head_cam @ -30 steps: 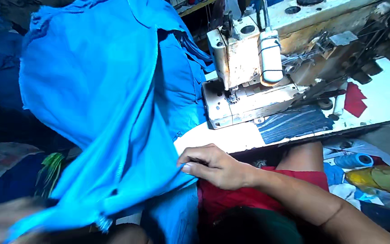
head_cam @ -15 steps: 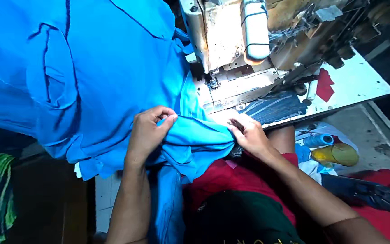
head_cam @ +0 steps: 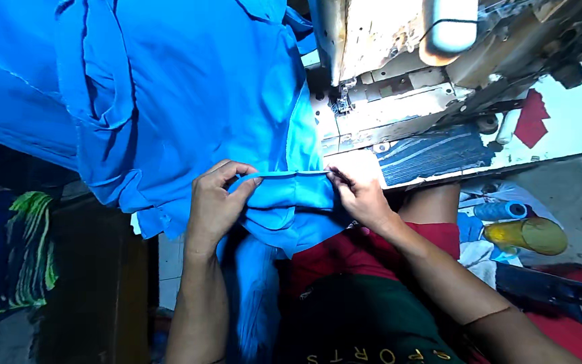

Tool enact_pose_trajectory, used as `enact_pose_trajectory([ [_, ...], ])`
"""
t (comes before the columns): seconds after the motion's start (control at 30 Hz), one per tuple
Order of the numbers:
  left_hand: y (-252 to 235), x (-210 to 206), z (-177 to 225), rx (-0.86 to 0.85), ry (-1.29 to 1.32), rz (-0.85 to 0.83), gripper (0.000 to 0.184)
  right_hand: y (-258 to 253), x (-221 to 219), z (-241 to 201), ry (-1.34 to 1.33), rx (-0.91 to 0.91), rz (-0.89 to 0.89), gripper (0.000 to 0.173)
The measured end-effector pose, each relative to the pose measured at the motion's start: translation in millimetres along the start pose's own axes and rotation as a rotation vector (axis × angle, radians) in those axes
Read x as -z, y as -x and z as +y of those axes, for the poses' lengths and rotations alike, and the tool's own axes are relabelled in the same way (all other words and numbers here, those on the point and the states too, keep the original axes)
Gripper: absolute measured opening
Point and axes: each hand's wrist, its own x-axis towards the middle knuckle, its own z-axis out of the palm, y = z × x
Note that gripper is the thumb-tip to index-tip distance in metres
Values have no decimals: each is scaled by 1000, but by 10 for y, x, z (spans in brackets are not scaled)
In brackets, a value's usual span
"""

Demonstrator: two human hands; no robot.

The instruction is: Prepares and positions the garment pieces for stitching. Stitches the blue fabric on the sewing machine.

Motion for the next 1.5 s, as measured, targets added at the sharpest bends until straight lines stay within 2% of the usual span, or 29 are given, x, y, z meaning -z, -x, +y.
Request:
enact_pose_trajectory([
  [0.1,-1,-94,45,1,262,33,12,-91,143,27,-222,-105,-8,14],
  [0.2,-16,-175,114,40,381,101,22,-155,294,39,-372,-111,-33,12],
  [0.33,98,-36,85,-30,258,93,10,-150,332,-62,-485,-39,-129,9],
  [0.43,266,132,126,-64,121,41,28,-69,247,-136,-503,-40,-194,14],
  [0.5,344,187,183,-56,100,48,25,-30,196,-161,-523,-26,-216,17],
  [0.57,370,186,248,-50,86,65,20,-20,156,-192,-546,1,-169,20],
  [0.7,338,40,345,-78,71,150,26,-26,190,-207,-505,87,-12,26],
  [0.87,244,-151,447,-145,-38,242,22,10,286,-187,-415,108,113,20],
  [1.03,35,-329,494,-200,-88,288,16,42,309,-109,-379,44,183,15],
  [1.13,-175,-411,471,-221,-23,247,16,19,327,7,-353,-13,204,10],
  [1.2,-341,-492,455,-224,116,169,15,7,341,98,-336,-49,197,7],
  [1.3,-629,-672,490,-215,458,31,11,-38,364,221,-327,-138,115,8],
  [1.37,-896,-853,471,-162,607,30,14,-82,371,288,-344,-189,67,10],
  [1.43,-1131,-978,414,-145,525,26,16,-122,399,320,-373,-254,18,13],
  [1.5,-1312,-1038,391,-127,284,28,15,-156,422,337,-412,-301,-1,15],
])
